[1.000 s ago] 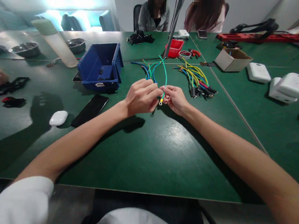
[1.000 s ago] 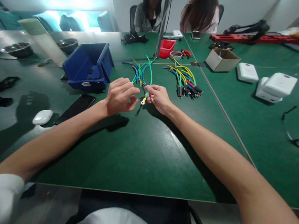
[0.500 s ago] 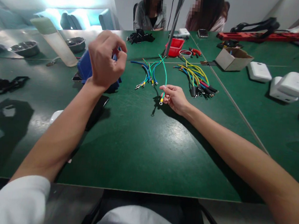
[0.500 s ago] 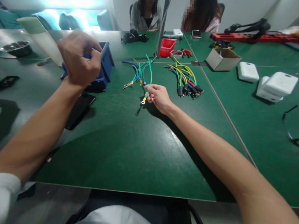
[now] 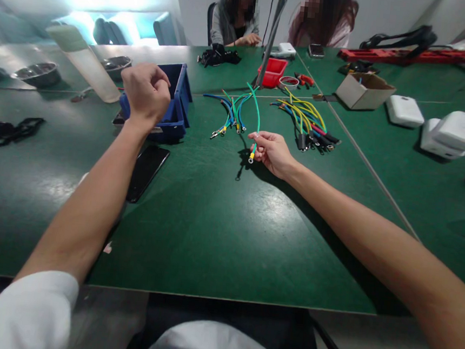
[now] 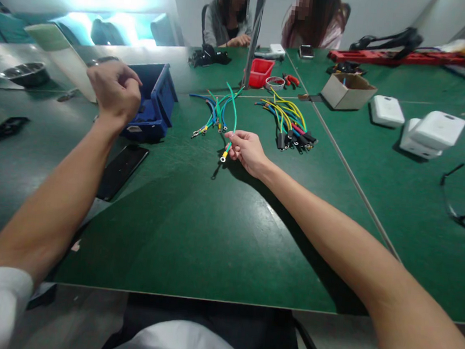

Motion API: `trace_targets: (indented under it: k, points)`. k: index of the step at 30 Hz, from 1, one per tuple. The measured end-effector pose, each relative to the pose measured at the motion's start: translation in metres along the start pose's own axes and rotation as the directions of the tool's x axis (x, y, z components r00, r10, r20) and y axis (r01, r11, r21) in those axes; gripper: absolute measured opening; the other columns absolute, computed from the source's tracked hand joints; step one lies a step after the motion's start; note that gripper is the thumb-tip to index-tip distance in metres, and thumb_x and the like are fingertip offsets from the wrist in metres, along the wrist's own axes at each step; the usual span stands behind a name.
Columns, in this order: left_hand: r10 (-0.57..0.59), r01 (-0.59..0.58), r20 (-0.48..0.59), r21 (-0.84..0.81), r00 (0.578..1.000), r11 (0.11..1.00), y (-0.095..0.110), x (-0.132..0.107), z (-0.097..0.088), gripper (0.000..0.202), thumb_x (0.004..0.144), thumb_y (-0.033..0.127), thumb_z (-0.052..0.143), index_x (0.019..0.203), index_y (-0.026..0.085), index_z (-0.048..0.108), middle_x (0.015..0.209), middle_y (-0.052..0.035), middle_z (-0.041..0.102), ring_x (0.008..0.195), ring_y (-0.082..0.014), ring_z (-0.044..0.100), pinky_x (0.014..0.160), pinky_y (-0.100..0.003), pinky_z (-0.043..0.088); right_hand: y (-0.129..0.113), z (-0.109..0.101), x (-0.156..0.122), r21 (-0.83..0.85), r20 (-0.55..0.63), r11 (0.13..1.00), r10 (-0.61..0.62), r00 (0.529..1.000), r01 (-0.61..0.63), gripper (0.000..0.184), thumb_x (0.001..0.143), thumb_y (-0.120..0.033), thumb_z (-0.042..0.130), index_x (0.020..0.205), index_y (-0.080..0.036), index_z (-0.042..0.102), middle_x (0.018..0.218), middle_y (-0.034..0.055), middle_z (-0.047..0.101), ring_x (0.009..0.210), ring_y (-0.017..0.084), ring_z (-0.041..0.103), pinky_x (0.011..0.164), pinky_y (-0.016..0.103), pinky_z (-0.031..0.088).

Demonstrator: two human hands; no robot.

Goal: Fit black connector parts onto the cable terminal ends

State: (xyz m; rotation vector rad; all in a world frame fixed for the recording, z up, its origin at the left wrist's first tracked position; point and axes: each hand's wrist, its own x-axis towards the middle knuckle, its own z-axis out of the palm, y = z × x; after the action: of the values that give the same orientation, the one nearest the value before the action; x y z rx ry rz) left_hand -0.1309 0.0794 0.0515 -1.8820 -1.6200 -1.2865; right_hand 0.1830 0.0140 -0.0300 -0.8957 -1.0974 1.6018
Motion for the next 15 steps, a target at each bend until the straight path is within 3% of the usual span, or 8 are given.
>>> trace_targets:
  k: [8, 15]
  points:
    - [-0.060, 0.059, 0.049, 0.009, 0.997, 0.998, -0.041, -0.018, 0.033, 0.004, 0.066, 0.017, 0.063, 0.070, 0.019, 0.063, 0.066, 0.0035, 0.059, 0.066, -0.0129, 0.032, 0.068, -0.032, 0.034, -0.001, 0.000, -0.001, -0.015, -0.002, 1.000, 0.008, 1.000, -0.009, 0.012, 0.088, -0.022, 0.068, 0.089, -0.012, 0.062, 0.057, -0.0005, 0.060, 0.039, 0.004, 0.047, 0.037, 0.014, 0.036]
    - [-0.058, 0.066, 0.146, -0.050, 0.988, 0.997, -0.079, -0.026, 0.058, 0.010, 0.059, 0.021, 0.065, 0.069, 0.019, 0.064, 0.057, 0.0073, 0.062, 0.060, -0.0106, 0.034, 0.059, -0.027, 0.031, -0.001, 0.000, 0.000, -0.029, 0.008, 1.000, 0.002, 1.000, -0.002, 0.012, 0.088, -0.024, 0.068, 0.088, -0.013, 0.062, 0.057, -0.0018, 0.059, 0.040, 0.004, 0.047, 0.037, 0.014, 0.038]
